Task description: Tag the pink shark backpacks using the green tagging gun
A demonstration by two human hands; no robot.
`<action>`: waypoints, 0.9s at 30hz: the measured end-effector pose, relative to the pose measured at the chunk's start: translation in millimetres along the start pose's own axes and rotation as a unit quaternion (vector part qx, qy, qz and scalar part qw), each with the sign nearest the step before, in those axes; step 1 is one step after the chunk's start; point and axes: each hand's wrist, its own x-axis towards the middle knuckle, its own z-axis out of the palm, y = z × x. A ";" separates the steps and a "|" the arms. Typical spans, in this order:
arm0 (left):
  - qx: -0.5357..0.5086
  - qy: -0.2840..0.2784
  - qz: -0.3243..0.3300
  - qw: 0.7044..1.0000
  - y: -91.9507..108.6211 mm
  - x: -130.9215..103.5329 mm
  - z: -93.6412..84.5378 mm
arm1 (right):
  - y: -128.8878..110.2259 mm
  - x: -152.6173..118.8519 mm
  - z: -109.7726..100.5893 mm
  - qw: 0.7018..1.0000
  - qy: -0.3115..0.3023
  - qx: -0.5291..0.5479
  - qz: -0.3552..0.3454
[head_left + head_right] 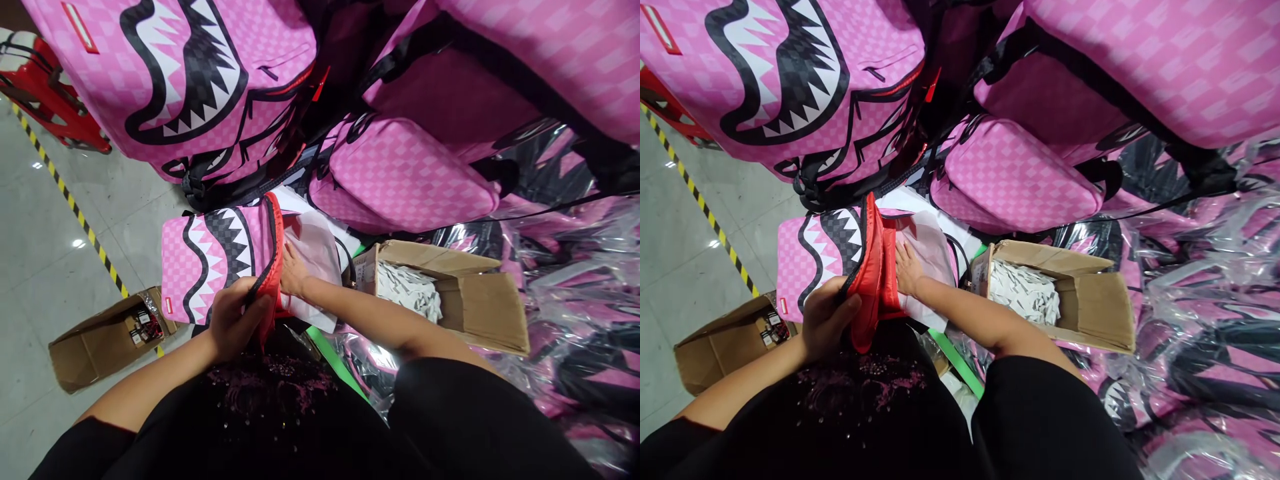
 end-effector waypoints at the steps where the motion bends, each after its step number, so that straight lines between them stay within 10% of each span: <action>1: 0.004 0.009 0.005 1.000 0.2 0.5 0.7 | 3.1 -1.6 1.8 1.000 0.002 -0.019 -0.015; 17: -0.018 0.105 -0.019 0.994 -0.5 -1.9 10.2 | 11.8 -5.4 9.7 0.986 0.033 -0.156 -0.045; 27: -0.014 0.074 -0.005 0.997 -1.2 -6.4 15.6 | 19.3 12.5 -52.7 0.986 0.116 -0.114 -0.020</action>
